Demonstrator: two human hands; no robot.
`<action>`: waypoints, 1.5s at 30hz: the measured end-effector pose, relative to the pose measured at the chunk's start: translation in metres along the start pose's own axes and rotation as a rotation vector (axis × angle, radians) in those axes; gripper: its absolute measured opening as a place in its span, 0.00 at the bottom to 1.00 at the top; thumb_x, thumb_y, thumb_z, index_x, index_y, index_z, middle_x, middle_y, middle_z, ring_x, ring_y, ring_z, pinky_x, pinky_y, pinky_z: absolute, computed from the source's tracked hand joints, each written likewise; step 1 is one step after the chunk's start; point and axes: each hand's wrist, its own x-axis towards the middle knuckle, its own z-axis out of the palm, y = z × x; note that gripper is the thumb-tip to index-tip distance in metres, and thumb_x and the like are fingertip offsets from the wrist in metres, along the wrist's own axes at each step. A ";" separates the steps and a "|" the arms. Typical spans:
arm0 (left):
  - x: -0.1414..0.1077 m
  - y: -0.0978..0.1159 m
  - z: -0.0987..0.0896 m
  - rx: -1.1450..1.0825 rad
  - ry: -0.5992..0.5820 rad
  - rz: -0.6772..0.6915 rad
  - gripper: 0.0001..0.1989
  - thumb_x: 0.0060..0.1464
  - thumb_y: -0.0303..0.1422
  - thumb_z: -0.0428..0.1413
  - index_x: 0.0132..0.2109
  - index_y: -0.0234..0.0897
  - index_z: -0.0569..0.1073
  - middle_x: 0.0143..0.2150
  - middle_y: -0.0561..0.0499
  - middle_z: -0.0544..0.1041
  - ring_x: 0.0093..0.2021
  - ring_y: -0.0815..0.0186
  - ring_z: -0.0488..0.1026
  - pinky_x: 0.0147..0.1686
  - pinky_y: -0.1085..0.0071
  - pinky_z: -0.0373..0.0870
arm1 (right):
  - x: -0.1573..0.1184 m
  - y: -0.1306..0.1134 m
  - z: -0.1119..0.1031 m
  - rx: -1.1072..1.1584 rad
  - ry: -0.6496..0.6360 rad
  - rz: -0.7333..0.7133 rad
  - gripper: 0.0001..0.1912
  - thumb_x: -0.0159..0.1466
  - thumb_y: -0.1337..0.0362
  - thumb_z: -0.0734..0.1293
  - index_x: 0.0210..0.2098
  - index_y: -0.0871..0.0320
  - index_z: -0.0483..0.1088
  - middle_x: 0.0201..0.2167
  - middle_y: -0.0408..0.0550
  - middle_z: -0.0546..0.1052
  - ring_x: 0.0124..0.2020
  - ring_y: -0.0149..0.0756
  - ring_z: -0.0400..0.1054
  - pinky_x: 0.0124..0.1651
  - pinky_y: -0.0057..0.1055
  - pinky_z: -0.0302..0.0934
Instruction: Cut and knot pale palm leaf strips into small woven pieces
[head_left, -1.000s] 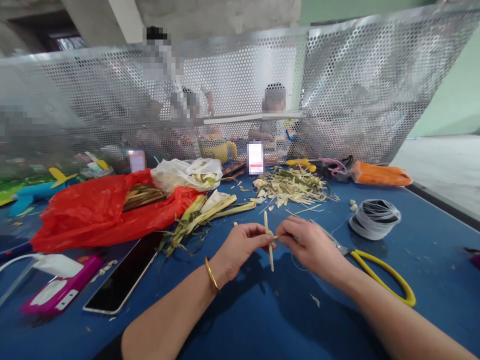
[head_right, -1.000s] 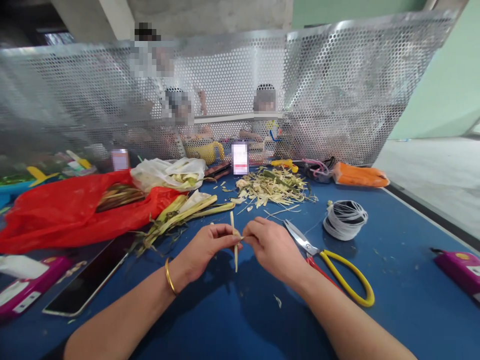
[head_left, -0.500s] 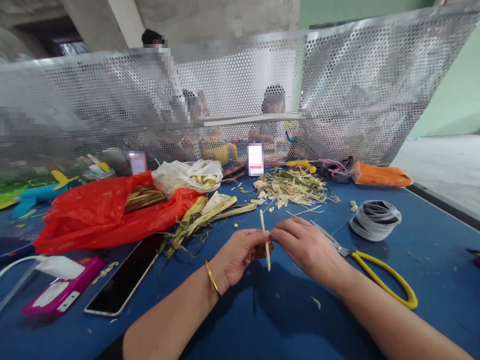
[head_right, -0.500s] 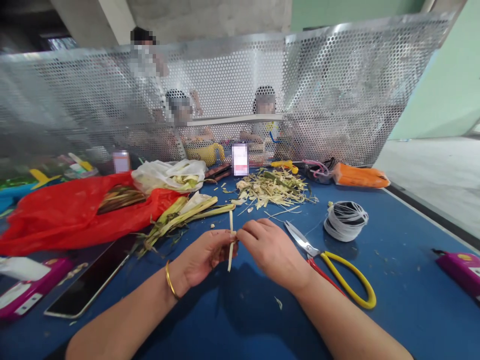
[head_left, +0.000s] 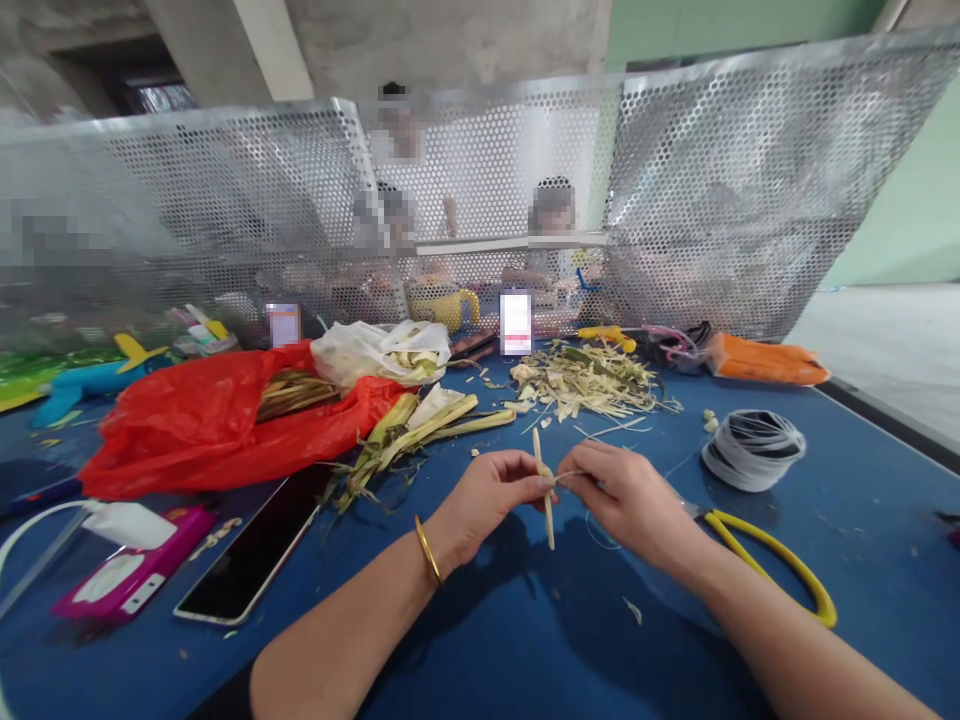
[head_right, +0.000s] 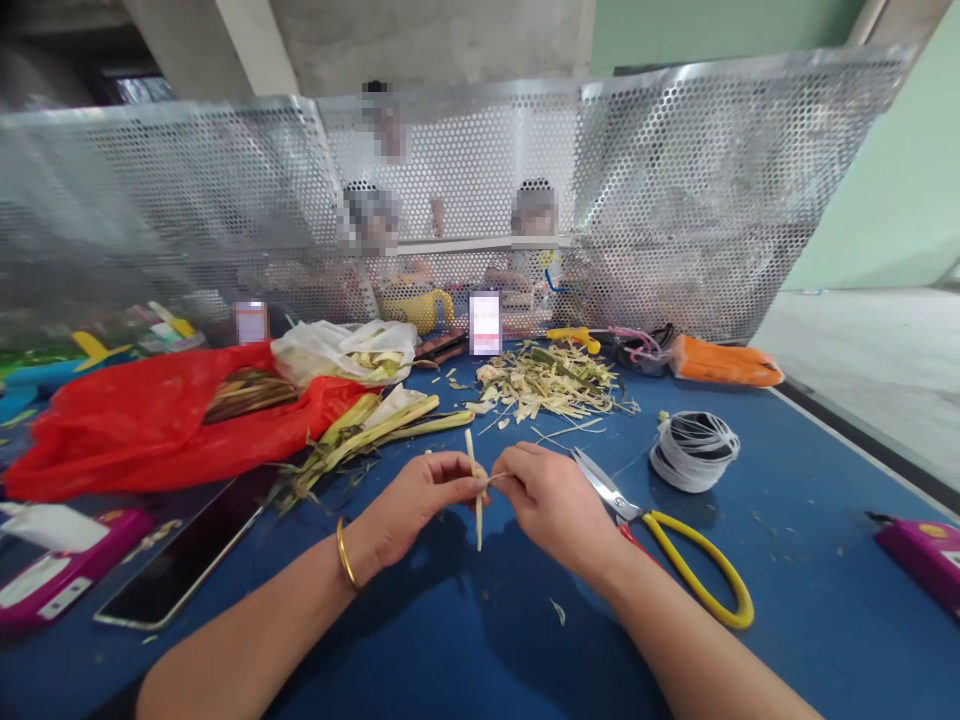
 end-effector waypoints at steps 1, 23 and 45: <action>0.000 0.000 0.000 0.043 -0.015 0.039 0.13 0.42 0.39 0.65 0.30 0.33 0.75 0.26 0.52 0.74 0.28 0.69 0.69 0.34 0.72 0.65 | 0.001 -0.001 0.001 0.123 -0.031 0.117 0.09 0.62 0.66 0.61 0.26 0.58 0.68 0.22 0.41 0.69 0.24 0.30 0.64 0.28 0.26 0.56; 0.001 -0.004 0.000 -0.235 0.067 -0.130 0.15 0.35 0.38 0.69 0.27 0.33 0.75 0.25 0.51 0.74 0.28 0.69 0.70 0.34 0.72 0.66 | -0.004 0.000 0.007 -0.273 0.144 -0.268 0.11 0.67 0.68 0.58 0.36 0.56 0.71 0.31 0.47 0.74 0.34 0.33 0.68 0.38 0.28 0.59; -0.001 -0.004 0.008 -0.071 0.146 -0.070 0.12 0.38 0.38 0.65 0.23 0.33 0.75 0.21 0.53 0.71 0.23 0.72 0.65 0.30 0.74 0.64 | 0.004 0.006 0.001 0.157 0.091 0.014 0.05 0.63 0.67 0.62 0.35 0.57 0.70 0.32 0.44 0.74 0.34 0.32 0.67 0.37 0.28 0.60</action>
